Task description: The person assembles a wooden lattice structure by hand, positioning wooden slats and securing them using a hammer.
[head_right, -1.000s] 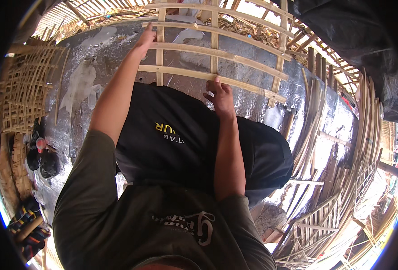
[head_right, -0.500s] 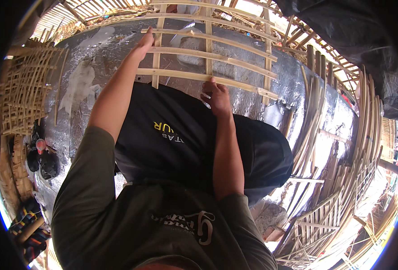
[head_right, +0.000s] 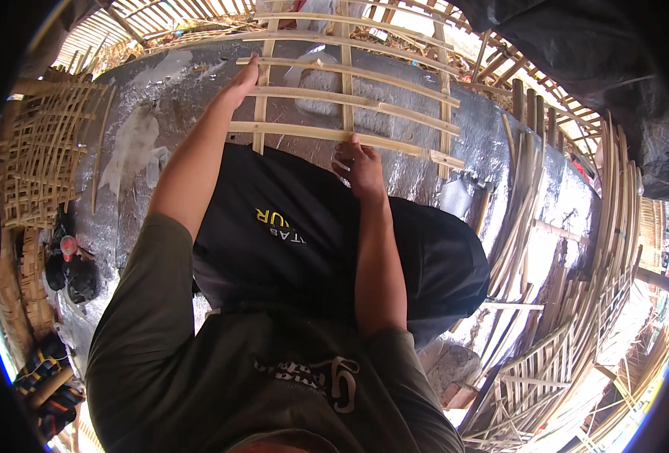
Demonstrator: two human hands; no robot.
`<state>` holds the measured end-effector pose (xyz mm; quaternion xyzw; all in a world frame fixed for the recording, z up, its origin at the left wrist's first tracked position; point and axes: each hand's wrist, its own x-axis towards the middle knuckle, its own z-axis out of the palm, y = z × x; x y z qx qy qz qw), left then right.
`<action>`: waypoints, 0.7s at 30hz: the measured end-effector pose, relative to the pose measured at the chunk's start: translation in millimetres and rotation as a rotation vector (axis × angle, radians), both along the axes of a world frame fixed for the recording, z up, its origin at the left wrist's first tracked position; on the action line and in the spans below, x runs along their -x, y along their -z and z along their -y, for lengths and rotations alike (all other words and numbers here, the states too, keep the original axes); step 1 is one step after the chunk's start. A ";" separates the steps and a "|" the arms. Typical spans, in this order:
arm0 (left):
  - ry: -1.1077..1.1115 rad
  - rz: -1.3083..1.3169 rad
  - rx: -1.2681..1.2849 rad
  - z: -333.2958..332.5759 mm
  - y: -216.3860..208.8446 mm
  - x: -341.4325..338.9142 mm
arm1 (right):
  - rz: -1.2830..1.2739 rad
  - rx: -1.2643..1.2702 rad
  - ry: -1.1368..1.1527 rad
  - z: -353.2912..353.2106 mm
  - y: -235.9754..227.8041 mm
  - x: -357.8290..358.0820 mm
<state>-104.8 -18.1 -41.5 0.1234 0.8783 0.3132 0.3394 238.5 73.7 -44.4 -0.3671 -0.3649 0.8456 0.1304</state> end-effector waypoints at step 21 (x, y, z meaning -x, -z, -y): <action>0.229 -0.328 0.372 -6.3 -38.8 -31.3 | 0.013 -0.012 0.036 3.5 -2.4 0.9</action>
